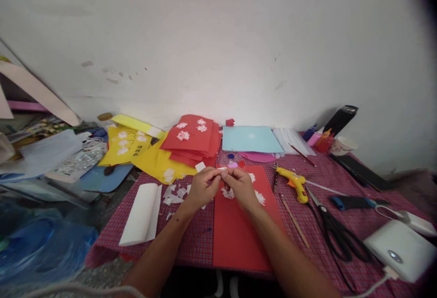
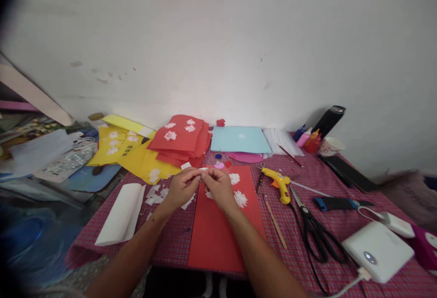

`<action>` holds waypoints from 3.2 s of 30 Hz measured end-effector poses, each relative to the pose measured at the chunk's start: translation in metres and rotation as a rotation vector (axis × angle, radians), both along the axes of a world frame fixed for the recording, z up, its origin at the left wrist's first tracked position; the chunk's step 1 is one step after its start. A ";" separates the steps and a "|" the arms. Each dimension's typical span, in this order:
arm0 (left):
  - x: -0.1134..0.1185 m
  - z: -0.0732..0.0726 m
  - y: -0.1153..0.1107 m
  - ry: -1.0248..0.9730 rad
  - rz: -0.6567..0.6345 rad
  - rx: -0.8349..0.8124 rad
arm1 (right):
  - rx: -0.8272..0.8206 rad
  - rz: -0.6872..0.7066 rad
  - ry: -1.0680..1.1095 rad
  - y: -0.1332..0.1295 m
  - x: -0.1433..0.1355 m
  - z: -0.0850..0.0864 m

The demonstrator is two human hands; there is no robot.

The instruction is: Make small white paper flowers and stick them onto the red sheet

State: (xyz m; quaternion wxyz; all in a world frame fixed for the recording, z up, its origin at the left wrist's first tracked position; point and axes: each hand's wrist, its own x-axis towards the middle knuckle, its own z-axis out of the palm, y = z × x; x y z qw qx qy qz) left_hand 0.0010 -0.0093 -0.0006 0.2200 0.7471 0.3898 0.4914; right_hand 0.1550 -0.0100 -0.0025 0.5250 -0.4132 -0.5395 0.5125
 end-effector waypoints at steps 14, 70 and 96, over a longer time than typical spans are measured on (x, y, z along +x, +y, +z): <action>-0.001 0.001 0.000 -0.061 0.040 -0.115 | 0.082 -0.060 -0.124 -0.001 -0.002 0.001; 0.001 0.006 -0.003 0.000 0.032 -0.012 | -0.162 0.032 0.207 0.000 -0.002 0.000; 0.001 0.002 -0.002 -0.040 0.054 -0.080 | -0.137 0.041 0.192 0.000 -0.002 -0.004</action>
